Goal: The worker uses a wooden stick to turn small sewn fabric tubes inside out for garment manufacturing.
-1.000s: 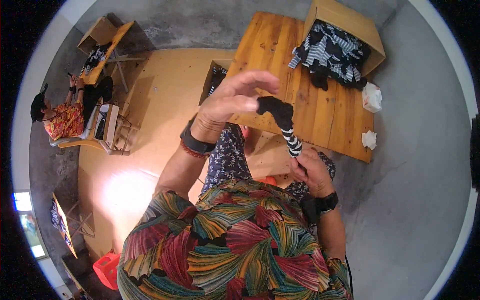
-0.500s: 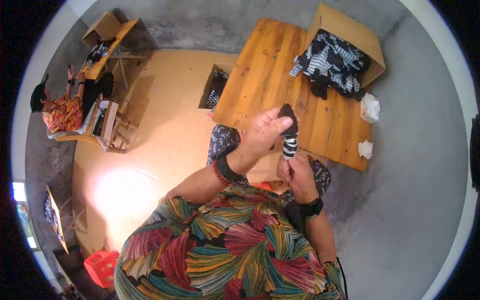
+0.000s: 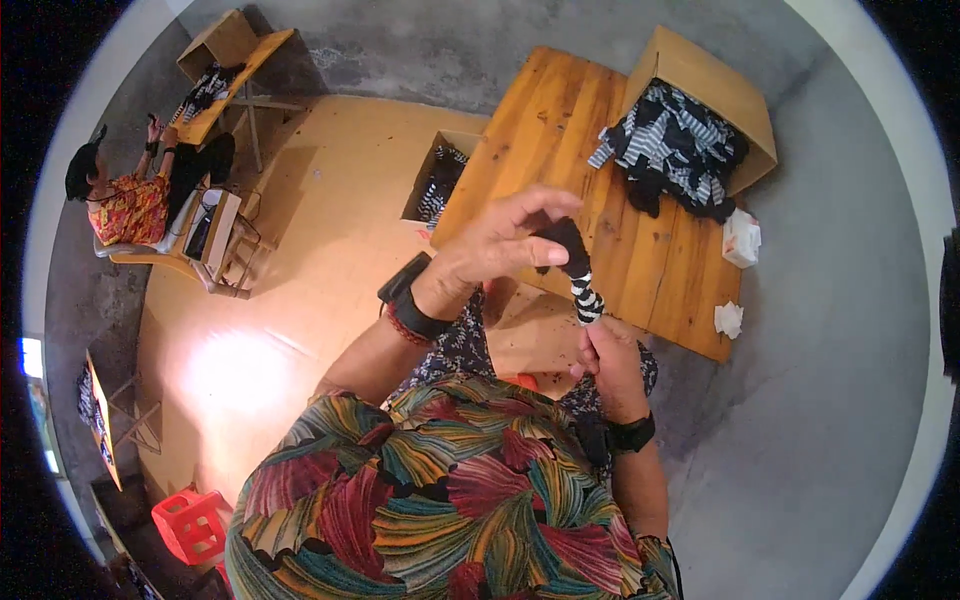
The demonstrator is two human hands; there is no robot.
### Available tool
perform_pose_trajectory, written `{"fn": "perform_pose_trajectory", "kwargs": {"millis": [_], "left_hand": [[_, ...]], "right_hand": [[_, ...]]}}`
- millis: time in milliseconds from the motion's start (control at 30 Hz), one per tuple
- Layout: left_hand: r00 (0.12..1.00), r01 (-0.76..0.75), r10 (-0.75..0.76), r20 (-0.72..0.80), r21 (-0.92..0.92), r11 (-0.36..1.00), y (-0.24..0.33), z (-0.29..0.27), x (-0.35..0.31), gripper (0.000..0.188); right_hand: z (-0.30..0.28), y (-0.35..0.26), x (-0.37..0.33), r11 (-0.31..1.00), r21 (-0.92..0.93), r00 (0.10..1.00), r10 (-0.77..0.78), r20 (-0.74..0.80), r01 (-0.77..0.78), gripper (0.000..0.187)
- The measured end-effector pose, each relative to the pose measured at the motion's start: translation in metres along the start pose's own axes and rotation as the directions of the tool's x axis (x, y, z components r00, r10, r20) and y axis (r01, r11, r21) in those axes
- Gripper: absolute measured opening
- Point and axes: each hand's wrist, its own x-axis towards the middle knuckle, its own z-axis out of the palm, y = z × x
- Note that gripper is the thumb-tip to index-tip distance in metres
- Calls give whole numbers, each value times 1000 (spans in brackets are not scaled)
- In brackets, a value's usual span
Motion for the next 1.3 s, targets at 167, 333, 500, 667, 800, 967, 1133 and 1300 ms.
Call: {"fn": "perform_pose_trajectory", "kwargs": {"millis": [167,333,500,667,800,967,1133,1300], "left_hand": [[992,124,-124,25,5,992,-4,0,2,21],[968,84,-149,-201,-301,950,-12,34,5,9],[961,75,-164,-223,-362,929,-20,43,3,10],[961,-19,-103,-255,-435,900,-25,58,3,11],[948,-14,-169,-271,-565,825,-28,43,-2,12],[946,-94,-86,-312,-520,849,-13,43,-3,17],[953,90,-195,-233,-399,913,-4,24,2,13],[971,173,-219,-94,-353,920,-1,20,5,14]], "right_hand": [[-1,0,2,990,-122,997,-71,-7,70,32],[-13,22,9,959,-220,982,-187,-29,177,30],[7,13,4,998,42,999,-44,4,43,35],[21,16,4,792,559,897,-33,441,-246,36],[15,-4,3,943,304,957,43,287,-133,35],[7,0,-3,980,188,981,23,191,-59,32],[-19,1,2,963,-242,992,-115,46,122,32],[-19,-20,-6,961,-241,990,-139,-5,134,35]]}}
